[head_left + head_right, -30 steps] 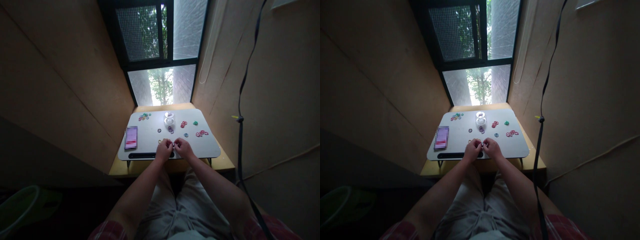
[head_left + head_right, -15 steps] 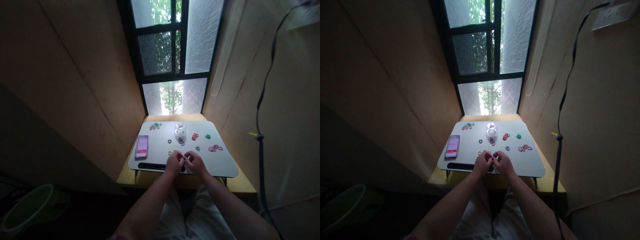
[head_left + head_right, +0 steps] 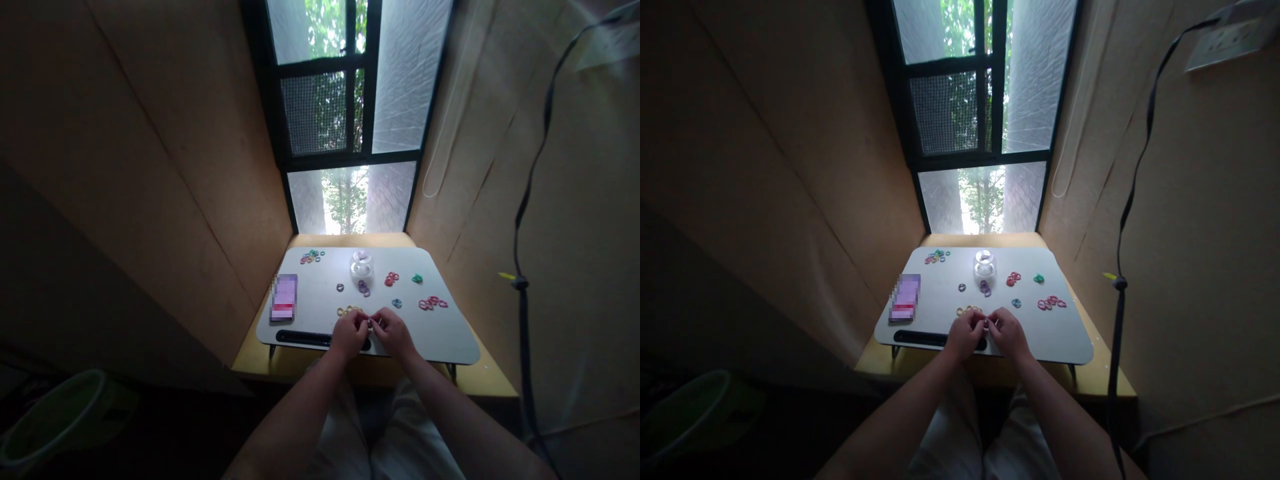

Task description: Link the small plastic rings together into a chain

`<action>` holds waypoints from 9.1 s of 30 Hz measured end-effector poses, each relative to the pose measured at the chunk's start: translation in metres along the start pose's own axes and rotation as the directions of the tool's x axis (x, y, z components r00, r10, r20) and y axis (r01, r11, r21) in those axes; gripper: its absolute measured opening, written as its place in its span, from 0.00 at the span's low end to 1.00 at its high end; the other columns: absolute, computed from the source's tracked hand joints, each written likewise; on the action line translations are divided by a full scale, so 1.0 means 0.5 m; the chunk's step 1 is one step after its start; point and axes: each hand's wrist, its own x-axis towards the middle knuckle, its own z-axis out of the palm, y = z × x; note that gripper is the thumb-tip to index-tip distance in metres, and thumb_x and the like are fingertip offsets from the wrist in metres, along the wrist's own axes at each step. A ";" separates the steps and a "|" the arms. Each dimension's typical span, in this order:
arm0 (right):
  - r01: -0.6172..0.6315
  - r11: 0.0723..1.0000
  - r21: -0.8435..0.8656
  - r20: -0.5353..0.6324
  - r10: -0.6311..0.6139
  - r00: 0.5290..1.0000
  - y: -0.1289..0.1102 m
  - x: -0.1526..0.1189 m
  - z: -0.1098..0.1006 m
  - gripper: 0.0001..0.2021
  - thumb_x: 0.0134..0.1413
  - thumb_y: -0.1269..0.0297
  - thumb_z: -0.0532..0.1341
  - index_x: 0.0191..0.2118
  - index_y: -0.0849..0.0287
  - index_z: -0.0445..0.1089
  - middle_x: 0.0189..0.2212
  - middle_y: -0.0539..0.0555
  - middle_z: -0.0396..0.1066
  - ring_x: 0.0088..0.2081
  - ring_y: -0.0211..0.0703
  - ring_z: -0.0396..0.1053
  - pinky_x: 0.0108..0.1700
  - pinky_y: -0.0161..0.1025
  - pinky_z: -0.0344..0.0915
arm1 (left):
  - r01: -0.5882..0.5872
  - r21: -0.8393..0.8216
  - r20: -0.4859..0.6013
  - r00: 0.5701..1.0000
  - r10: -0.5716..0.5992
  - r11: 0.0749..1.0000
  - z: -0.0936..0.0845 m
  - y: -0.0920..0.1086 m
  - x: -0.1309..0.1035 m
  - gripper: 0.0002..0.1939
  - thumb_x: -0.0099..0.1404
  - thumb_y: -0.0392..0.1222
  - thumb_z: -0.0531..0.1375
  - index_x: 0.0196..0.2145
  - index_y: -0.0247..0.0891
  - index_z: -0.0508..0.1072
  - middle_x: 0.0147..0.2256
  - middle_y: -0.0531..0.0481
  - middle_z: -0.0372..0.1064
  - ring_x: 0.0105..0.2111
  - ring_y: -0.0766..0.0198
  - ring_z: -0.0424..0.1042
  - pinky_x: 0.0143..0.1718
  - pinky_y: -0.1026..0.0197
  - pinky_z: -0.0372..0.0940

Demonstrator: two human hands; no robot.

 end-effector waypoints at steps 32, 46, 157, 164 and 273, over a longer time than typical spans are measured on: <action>-0.019 1.000 0.023 0.016 0.018 1.000 -0.003 -0.001 -0.003 0.06 0.50 0.64 0.56 0.26 0.55 0.59 0.19 0.45 0.60 0.22 0.37 0.59 0.25 0.34 0.56 | -0.051 -0.025 0.067 0.996 0.053 0.998 -0.004 0.003 -0.003 0.10 0.63 0.39 0.56 0.38 0.41 0.76 0.33 0.51 0.76 0.32 0.64 0.72 0.36 0.62 0.64; -0.001 0.998 0.066 0.059 -0.003 0.998 -0.019 -0.008 -0.014 0.04 0.51 0.65 0.56 0.27 0.57 0.64 0.21 0.47 0.64 0.23 0.36 0.60 0.27 0.33 0.57 | 0.000 0.043 -0.008 1.000 0.000 0.999 -0.002 0.001 0.000 0.06 0.63 0.40 0.56 0.34 0.40 0.73 0.31 0.52 0.74 0.31 0.64 0.71 0.35 0.63 0.62; 0.001 0.983 -0.185 0.260 0.048 0.965 -0.006 0.031 -0.053 0.11 0.57 0.61 0.52 0.28 0.57 0.67 0.22 0.50 0.69 0.26 0.40 0.65 0.29 0.35 0.58 | -0.112 0.351 0.092 0.992 0.085 0.930 -0.272 -0.046 0.299 0.08 0.62 0.44 0.59 0.33 0.38 0.75 0.31 0.50 0.75 0.31 0.63 0.71 0.33 0.62 0.63; 0.024 0.995 -0.097 0.267 0.003 0.964 0.005 0.042 -0.054 0.08 0.54 0.63 0.55 0.31 0.57 0.69 0.23 0.48 0.69 0.25 0.39 0.65 0.29 0.34 0.58 | -0.105 -0.033 0.200 0.974 0.109 0.994 -0.107 0.043 0.042 0.08 0.62 0.44 0.58 0.35 0.39 0.74 0.31 0.50 0.75 0.29 0.65 0.72 0.31 0.64 0.65; 0.038 0.999 -0.009 0.193 -0.035 0.980 -0.015 0.021 -0.021 0.08 0.55 0.64 0.58 0.32 0.57 0.75 0.27 0.51 0.75 0.28 0.39 0.68 0.32 0.34 0.62 | -0.022 0.112 -0.015 1.000 0.024 0.994 -0.015 -0.004 0.011 0.01 0.62 0.38 0.59 0.32 0.39 0.70 0.29 0.52 0.71 0.29 0.66 0.68 0.32 0.63 0.59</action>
